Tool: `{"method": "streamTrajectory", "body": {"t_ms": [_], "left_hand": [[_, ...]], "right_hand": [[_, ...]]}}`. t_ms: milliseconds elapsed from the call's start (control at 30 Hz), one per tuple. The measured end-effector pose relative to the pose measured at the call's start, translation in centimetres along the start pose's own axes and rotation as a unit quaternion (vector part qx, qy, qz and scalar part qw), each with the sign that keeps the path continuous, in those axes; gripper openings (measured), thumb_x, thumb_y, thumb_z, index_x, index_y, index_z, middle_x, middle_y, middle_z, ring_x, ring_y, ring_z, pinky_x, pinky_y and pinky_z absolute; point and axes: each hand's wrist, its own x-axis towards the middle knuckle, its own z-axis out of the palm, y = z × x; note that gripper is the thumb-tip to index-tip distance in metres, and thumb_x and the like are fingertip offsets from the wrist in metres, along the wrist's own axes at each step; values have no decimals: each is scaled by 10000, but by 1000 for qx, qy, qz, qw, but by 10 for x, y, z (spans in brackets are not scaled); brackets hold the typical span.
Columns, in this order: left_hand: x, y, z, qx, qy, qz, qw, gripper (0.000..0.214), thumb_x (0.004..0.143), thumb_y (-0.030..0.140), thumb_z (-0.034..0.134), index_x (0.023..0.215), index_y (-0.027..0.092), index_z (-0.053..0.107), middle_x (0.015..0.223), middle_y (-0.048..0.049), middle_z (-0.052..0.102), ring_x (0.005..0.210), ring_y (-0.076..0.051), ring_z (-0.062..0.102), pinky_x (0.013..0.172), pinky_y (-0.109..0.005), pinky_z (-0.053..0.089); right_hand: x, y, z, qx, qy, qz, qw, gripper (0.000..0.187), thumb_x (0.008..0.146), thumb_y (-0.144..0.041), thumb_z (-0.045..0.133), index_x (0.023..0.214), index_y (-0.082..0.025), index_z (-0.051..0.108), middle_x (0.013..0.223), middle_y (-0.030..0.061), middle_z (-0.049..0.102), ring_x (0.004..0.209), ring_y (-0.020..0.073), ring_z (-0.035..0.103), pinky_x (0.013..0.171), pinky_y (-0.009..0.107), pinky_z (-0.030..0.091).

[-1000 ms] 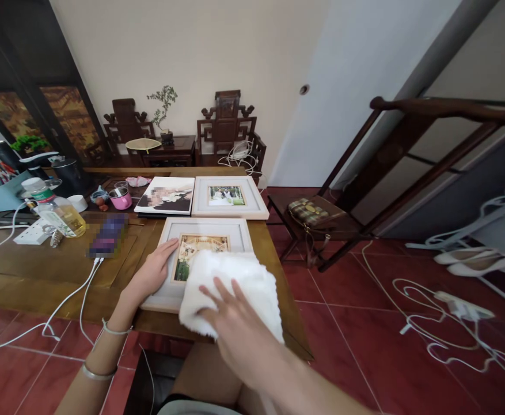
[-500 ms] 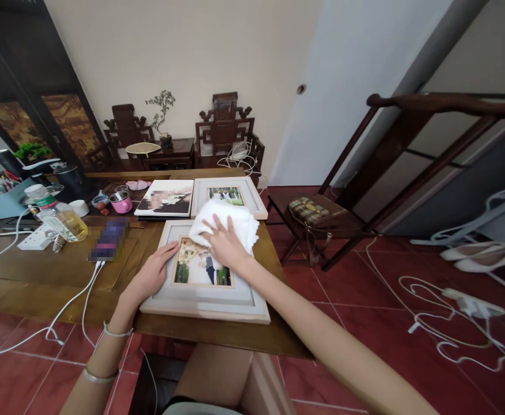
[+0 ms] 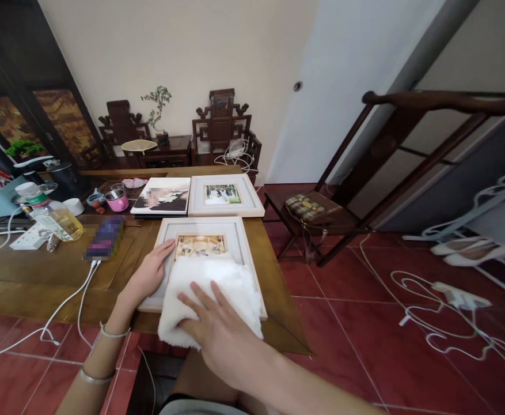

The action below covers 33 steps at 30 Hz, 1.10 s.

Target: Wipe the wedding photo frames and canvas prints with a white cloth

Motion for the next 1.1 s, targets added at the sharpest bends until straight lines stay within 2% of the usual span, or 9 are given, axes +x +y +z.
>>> {"method": "streamTrajectory", "body": {"t_ms": [167, 267, 333, 433, 567, 667, 900, 1000, 1100], "left_hand": [[-1, -1, -1, -4, -2, 9, 1000, 641, 724, -46, 309, 1323, 144, 435, 1409, -102, 412, 1313, -197, 359, 1098, -439, 292], [-2, -2, 0, -16, 8, 8, 1000, 639, 718, -47, 319, 1313, 147, 450, 1400, -102, 425, 1310, -202, 365, 1098, -443, 291], [-1, -1, 1, -21, 17, 5, 1000, 647, 710, -52, 324, 1309, 155, 456, 1395, -97, 433, 1309, -198, 369, 1099, -439, 290], [0, 2, 0, -23, 23, -1, 999, 593, 750, -21, 335, 1294, 167, 474, 1386, -90, 447, 1299, -196, 387, 1096, -426, 301], [2, 6, -6, -30, 15, 7, 999, 474, 822, 63, 354, 1256, 162, 516, 1372, -91, 466, 1278, -205, 418, 1086, -412, 325], [1, 3, -5, -24, 22, 17, 999, 549, 775, -1, 335, 1276, 155, 495, 1374, -89, 464, 1284, -194, 411, 1094, -408, 318], [0, -6, 2, -21, 27, 18, 999, 624, 728, -46, 325, 1293, 171, 477, 1389, -74, 447, 1296, -190, 394, 1096, -427, 314], [0, -3, 2, -35, 41, 11, 999, 594, 747, -31, 321, 1282, 165, 489, 1369, -78, 472, 1283, -184, 414, 1097, -419, 315], [0, 1, 1, -65, 72, 9, 995, 529, 785, 9, 319, 1257, 151, 512, 1331, -82, 514, 1255, -172, 449, 1097, -396, 321]], "right_hand": [[13, 39, -7, -56, 46, 87, 994, 568, 612, 42, 423, 1114, -158, 597, 1326, 147, 502, 1316, 250, 319, 1085, 500, 222], [11, 52, -14, -83, 40, 132, 987, 528, 592, 53, 436, 1046, -133, 632, 1312, 175, 507, 1316, 275, 315, 1087, 511, 201], [12, 45, -15, -62, 31, 120, 990, 547, 597, 49, 435, 1068, -153, 628, 1330, 155, 496, 1333, 273, 278, 1087, 527, 183], [26, 21, -7, -15, 10, 65, 998, 514, 650, 17, 439, 1084, -187, 624, 1382, 114, 445, 1351, 284, 224, 1079, 577, 147], [46, 0, 8, -19, -1, 41, 999, 398, 723, -26, 443, 1044, -160, 637, 1391, 140, 423, 1343, 325, 227, 1057, 619, 150], [34, 6, 11, -35, 21, 58, 997, 429, 724, 1, 419, 1056, -167, 632, 1383, 126, 438, 1343, 300, 239, 1072, 590, 164], [-43, 36, -8, -72, 49, 123, 989, 501, 572, 53, 416, 919, -198, 676, 1358, 91, 474, 1330, 263, 284, 1097, 556, 181], [-42, 32, -5, -72, 60, 108, 990, 490, 577, 43, 425, 920, -199, 678, 1379, 96, 446, 1341, 274, 251, 1096, 570, 167], [-14, 17, 6, -58, 61, 75, 994, 463, 644, 8, 456, 1002, -201, 661, 1410, 103, 403, 1354, 296, 201, 1089, 593, 127]]}}
